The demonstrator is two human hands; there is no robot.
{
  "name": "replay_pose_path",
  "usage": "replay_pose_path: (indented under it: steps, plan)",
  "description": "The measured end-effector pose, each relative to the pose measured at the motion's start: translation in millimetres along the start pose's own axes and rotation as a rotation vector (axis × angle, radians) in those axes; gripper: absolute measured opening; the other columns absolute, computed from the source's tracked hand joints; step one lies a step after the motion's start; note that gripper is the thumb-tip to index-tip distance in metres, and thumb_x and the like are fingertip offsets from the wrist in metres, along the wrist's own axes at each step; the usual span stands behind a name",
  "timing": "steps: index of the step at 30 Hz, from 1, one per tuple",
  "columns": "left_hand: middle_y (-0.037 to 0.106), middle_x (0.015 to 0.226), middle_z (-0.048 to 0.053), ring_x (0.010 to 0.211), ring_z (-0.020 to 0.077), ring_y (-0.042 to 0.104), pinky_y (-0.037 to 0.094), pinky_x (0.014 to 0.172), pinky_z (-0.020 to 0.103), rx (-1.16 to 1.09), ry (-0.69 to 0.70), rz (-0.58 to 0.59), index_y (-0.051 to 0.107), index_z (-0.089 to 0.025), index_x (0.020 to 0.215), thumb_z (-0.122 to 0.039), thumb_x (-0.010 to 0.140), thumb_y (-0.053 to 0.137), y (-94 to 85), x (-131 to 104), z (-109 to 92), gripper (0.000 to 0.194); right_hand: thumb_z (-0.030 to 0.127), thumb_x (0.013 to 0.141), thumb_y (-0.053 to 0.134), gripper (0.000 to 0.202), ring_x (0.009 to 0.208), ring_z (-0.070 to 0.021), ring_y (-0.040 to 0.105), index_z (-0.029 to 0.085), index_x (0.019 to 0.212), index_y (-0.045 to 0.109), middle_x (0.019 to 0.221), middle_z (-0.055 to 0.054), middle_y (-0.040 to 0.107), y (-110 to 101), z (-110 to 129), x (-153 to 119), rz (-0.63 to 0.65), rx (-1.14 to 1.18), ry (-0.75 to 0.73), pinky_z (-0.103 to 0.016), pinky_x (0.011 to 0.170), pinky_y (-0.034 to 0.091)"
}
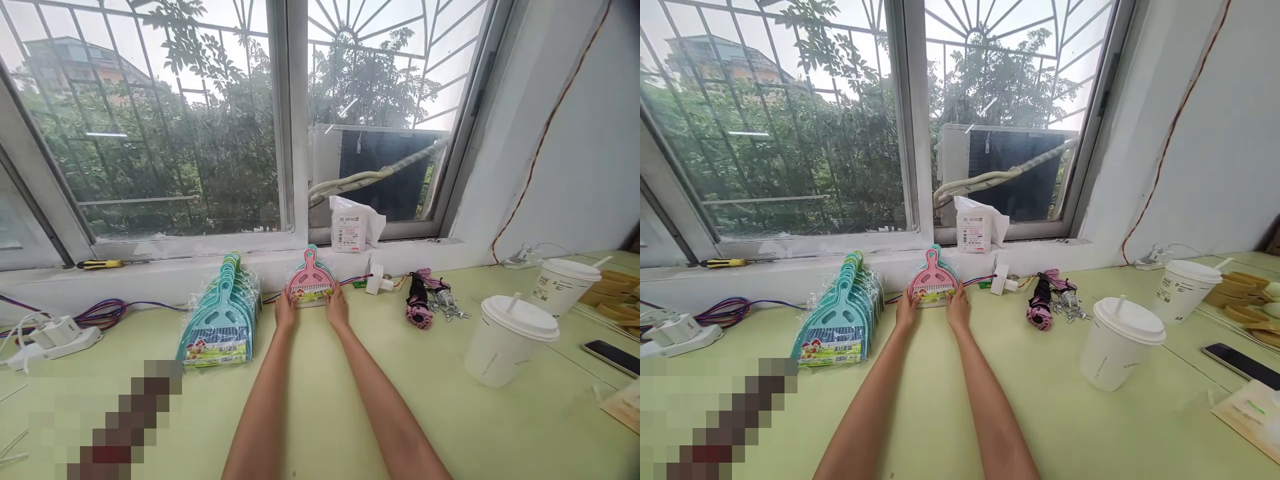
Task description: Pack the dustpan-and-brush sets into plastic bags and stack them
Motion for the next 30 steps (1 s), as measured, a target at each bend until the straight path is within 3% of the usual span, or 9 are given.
replay_pose_path:
  steps: [6,11,18,21,23,27,30]
  plan:
    - [0.056,0.126,0.013,0.114,0.0247,0.052,0.039,0.093,0.037,-0.006,-0.057,-0.019,0.038,-0.018,0.129,-0.029,0.084,0.05,5.0,-1,12,0.048,0.039,0.092,0.037,0.062,0.115,-0.0292,0.054,0.011,0.145,0.018,0.13,-0.02,0.051,3,-5,0,0.01,-0.003,0.026,-0.036,0.088,0.042]
    - [0.045,0.137,0.017,0.128,0.0259,0.04,0.032,0.103,0.038,0.022,-0.039,-0.098,0.03,-0.015,0.135,-0.031,0.083,0.053,-4.4,-12,7,0.059,0.042,0.089,0.039,0.067,0.121,-0.0291,0.05,0.01,0.144,0.016,0.138,-0.021,0.044,10,-14,3,0.025,0.088,0.04,-0.037,0.092,0.041]
    - [0.039,0.138,0.017,0.132,0.026,0.033,0.027,0.106,0.042,0.157,-0.003,-0.137,0.026,-0.015,0.137,-0.025,0.081,0.055,-31.0,-56,-12,0.064,0.051,0.084,0.042,0.08,0.129,-0.0288,0.041,0.008,0.145,0.012,0.146,-0.021,0.032,10,-21,-3,0.016,0.2,0.011,-0.037,0.1,0.037]
    - [0.044,0.131,0.016,0.125,0.0254,0.038,0.031,0.102,0.04,0.275,0.013,-0.109,0.035,-0.016,0.133,-0.021,0.08,0.056,-40.7,-81,-23,0.057,0.059,0.08,0.046,0.09,0.132,-0.0303,0.038,0.007,0.145,0.01,0.148,-0.022,0.029,10,-22,-8,0.042,0.226,0.018,-0.039,0.103,0.035]
    - [0.048,0.123,0.013,0.118,0.0242,0.043,0.036,0.097,0.038,0.364,0.056,-0.029,0.046,-0.019,0.125,-0.018,0.08,0.054,-36.3,-93,-31,0.045,0.063,0.075,0.051,0.099,0.132,-0.0319,0.036,0.008,0.146,0.007,0.148,-0.022,0.027,10,-23,-13,0.074,0.236,0.027,-0.042,0.104,0.033]
    - [0.053,0.117,0.008,0.112,0.0222,0.046,0.036,0.096,0.039,0.507,0.201,0.2,0.058,-0.024,0.109,-0.019,0.085,0.047,-6.8,-105,-44,0.027,0.056,0.059,0.071,0.121,0.134,-0.0336,0.031,0.013,0.147,0.0,0.15,-0.021,0.023,9,-14,-24,0.146,0.222,-0.061,-0.049,0.107,0.027]
    - [0.052,0.119,0.009,0.116,0.0233,0.043,0.031,0.101,0.046,0.555,0.21,0.201,0.057,-0.024,0.114,-0.021,0.088,0.044,0.7,-100,-42,0.029,0.046,0.056,0.076,0.121,0.136,-0.0329,0.029,0.016,0.147,0.001,0.15,-0.02,0.023,7,-10,-27,0.165,0.234,-0.107,-0.049,0.108,0.025]
Point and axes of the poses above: each hand's wrist, its own x-axis towards the middle knuckle, its own y-axis out of the palm, z = x × y, the point moved 10 cm from there along x, towards the middle knuckle
